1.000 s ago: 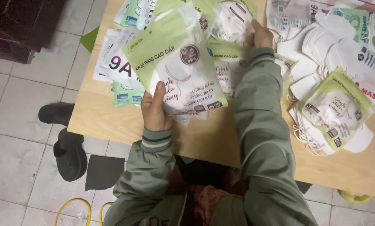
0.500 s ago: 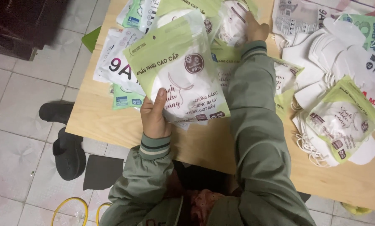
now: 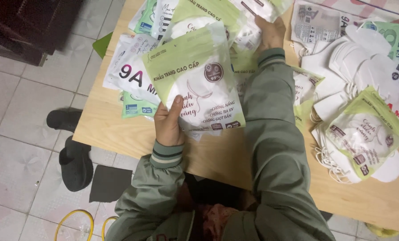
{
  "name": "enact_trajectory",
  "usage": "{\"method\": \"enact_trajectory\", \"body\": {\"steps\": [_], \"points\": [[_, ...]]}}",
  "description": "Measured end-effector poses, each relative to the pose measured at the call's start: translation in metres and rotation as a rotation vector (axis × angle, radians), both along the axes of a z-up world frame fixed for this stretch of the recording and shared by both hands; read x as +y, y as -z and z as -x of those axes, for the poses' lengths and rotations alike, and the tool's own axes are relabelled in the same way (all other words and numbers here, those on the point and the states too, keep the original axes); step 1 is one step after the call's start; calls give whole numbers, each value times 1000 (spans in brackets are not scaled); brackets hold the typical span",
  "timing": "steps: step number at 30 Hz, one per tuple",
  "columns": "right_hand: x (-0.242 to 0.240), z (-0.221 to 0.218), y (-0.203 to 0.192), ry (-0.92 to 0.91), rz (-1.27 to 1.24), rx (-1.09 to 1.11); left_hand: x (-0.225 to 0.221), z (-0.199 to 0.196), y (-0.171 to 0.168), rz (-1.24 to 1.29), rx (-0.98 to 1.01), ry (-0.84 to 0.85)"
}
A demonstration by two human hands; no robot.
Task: Sorting and organizing white face masks and plastic packaging sleeves on a wooden table.
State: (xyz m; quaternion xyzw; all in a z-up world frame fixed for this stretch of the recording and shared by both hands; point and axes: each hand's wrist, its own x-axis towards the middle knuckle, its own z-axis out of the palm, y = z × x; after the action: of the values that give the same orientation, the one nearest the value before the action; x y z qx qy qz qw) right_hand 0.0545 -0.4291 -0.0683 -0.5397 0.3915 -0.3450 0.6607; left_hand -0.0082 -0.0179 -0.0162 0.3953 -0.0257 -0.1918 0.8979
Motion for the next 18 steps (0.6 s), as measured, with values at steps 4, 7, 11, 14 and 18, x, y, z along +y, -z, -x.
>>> {"method": "enact_trajectory", "body": {"steps": [4, 7, 11, 14, 18], "points": [[-99, 24, 49, 72, 520, 209, -5, 2, 2, -116, -110, 9], [-110, 125, 2, 87, 620, 97, -16, -1, -3, -529, -406, -7], [-62, 230, -60, -57, 479, 218, -69, -13, 19, -499, -615, 58], [-52, 266, -57, -40, 333, 366, -111, -19, 27, -432, -677, 139], [3, 268, -81, -170, 334, 630, -144, -24, 61, -751, -664, 297]]}}
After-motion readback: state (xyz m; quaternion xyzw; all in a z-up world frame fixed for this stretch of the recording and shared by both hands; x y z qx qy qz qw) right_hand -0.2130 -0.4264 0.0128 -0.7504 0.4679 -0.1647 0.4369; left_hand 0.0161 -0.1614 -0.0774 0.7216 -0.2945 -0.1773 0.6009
